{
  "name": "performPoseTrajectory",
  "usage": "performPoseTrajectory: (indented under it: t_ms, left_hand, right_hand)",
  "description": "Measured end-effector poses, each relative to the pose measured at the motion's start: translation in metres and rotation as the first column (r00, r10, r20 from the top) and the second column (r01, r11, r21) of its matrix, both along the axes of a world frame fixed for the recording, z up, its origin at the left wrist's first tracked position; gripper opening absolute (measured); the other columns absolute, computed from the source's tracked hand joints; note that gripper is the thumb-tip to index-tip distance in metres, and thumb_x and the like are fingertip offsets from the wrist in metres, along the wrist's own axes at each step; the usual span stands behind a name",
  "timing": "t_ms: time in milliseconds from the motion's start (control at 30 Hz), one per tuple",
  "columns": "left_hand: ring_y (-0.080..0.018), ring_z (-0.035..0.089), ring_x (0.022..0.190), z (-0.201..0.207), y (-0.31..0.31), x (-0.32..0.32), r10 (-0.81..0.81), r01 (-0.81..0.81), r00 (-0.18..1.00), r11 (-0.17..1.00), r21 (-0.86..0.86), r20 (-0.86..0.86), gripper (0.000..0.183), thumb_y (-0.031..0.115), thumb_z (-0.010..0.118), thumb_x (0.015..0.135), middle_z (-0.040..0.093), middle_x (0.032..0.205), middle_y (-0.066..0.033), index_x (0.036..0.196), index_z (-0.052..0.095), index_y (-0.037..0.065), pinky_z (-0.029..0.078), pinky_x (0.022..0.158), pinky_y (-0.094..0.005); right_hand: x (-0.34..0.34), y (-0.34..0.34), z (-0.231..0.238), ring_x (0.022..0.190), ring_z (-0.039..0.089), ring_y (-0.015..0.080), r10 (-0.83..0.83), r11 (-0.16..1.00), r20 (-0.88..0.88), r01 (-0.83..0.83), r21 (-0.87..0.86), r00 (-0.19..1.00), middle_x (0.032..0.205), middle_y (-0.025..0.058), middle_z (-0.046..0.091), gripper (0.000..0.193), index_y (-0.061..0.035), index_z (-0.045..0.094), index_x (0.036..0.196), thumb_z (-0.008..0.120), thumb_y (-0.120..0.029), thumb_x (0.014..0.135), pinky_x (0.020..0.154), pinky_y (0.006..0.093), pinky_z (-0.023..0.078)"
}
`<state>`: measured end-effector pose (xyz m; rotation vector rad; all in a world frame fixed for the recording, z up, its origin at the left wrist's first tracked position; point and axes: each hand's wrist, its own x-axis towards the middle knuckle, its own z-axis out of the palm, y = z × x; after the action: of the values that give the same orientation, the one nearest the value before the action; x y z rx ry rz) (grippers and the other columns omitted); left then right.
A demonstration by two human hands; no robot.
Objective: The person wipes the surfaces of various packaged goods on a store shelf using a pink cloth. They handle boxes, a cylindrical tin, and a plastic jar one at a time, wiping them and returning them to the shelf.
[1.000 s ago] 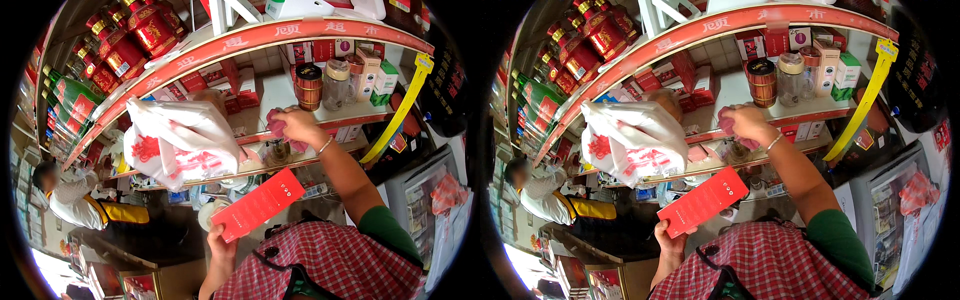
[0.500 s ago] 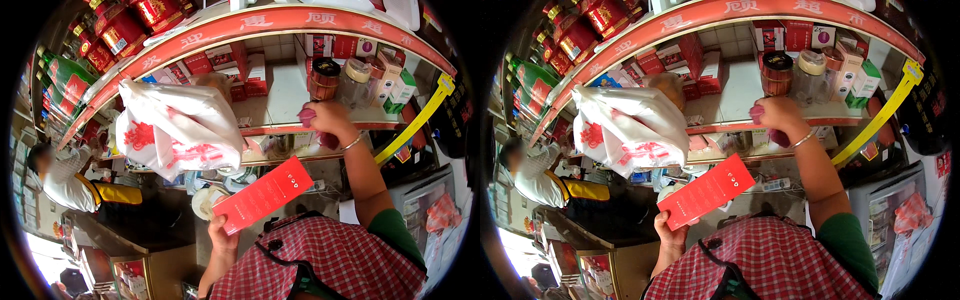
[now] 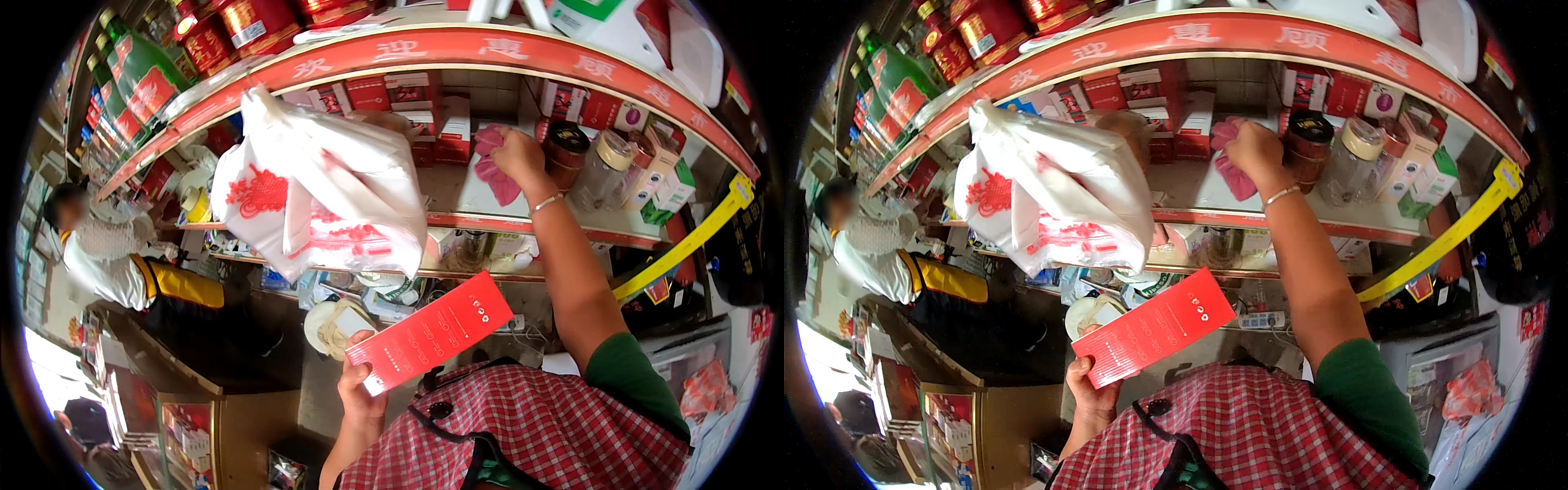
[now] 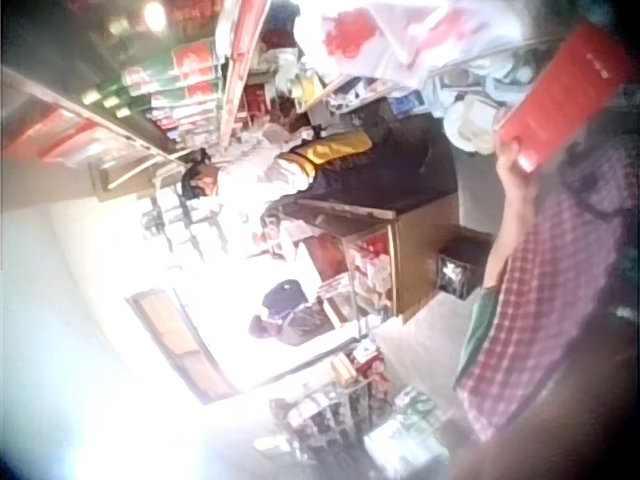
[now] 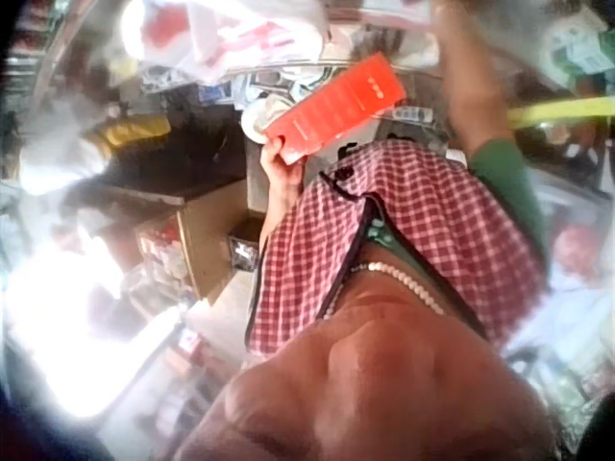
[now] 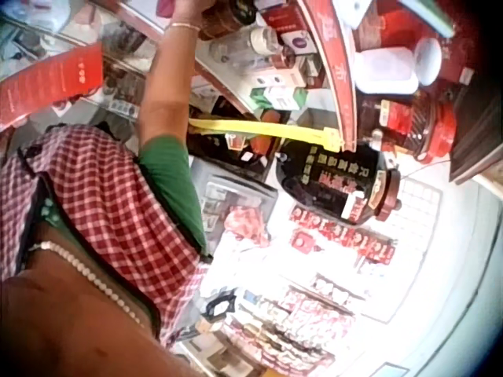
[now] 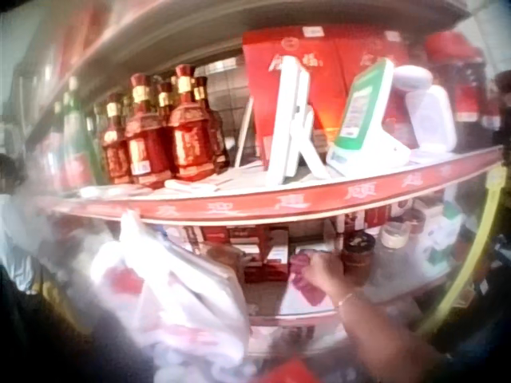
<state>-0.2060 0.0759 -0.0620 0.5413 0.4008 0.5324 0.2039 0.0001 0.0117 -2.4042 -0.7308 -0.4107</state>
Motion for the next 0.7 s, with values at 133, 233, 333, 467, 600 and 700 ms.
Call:
performPoseTrajectory:
  t_ms: [133,233,333,467,600,700]
  left_hand:
    - [-0.0282,0.060,0.093,-0.001,-0.006,0.000,0.120,-0.118,0.992,0.992,0.049,-0.038,0.066,0.024,0.067,0.058,0.057,0.105,-0.0131,0.117,0.046,0.001,0.052,0.082,-0.0387]
    - [-0.0270,0.055,0.099,0.002,-0.009,-0.002,0.115,-0.114,0.993,0.993,0.022,-0.039,0.068,0.019,0.063,0.058,0.053,0.107,-0.0142,0.120,0.042,0.002,0.047,0.085,-0.0366]
    - [-0.0286,0.053,0.104,0.002,-0.013,-0.004,0.138,-0.136,0.989,0.990,0.026,-0.054,0.070,0.021,0.064,0.057,0.053,0.112,-0.0160,0.121,0.042,0.003,0.045,0.089,-0.0359]
    - [-0.0281,0.053,0.105,-0.003,-0.014,-0.004,0.142,-0.144,0.986,0.990,-0.011,-0.089,0.070,0.022,0.065,0.057,0.053,0.113,-0.0159,0.121,0.042,0.003,0.044,0.091,-0.0351]
    - [-0.0260,0.057,0.097,-0.009,-0.013,-0.002,0.188,-0.196,0.973,0.980,-0.045,-0.135,0.068,0.024,0.066,0.056,0.057,0.102,-0.0119,0.116,0.045,0.001,0.047,0.087,-0.0351]
    - [-0.0250,0.057,0.094,-0.014,-0.009,0.000,0.178,-0.184,0.980,0.982,-0.054,-0.093,0.065,0.024,0.067,0.058,0.057,0.101,-0.0111,0.115,0.045,0.001,0.048,0.085,-0.0352]
  right_hand:
    - [0.062,0.034,-0.015,0.095,0.061,0.0343,-0.123,0.966,0.085,0.139,-0.217,0.989,0.099,0.0177,0.064,0.033,-0.0075,0.063,0.105,0.057,-0.020,0.075,0.082,0.0403,0.049]
    - [0.116,0.052,-0.041,0.099,0.061,0.0314,-0.162,0.944,0.127,0.191,-0.270,0.979,0.107,0.0159,0.063,0.038,-0.0110,0.060,0.115,0.057,-0.020,0.078,0.082,0.0407,0.050]
    - [0.138,0.073,-0.065,0.104,0.059,0.0298,-0.105,0.975,-0.042,0.095,-0.199,0.994,0.111,0.0168,0.061,0.040,-0.0118,0.058,0.119,0.056,-0.020,0.080,0.087,0.0405,0.048]
    - [0.206,0.076,-0.100,0.097,0.062,0.0264,-0.123,0.929,-0.180,0.050,-0.365,0.976,0.099,0.0164,0.066,0.030,-0.0091,0.066,0.105,0.052,-0.021,0.081,0.085,0.0418,0.048]
    - [0.200,0.080,-0.089,0.089,0.064,0.0275,-0.036,0.972,-0.501,-0.087,-0.219,0.865,0.096,0.0141,0.067,0.030,-0.0073,0.068,0.097,0.049,-0.025,0.083,0.081,0.0424,0.049]
    - [0.148,0.080,-0.059,0.087,0.064,0.0303,-0.032,0.902,-0.238,-0.075,-0.425,0.971,0.096,0.0165,0.066,0.026,-0.0066,0.067,0.092,0.051,-0.025,0.081,0.078,0.0428,0.049]
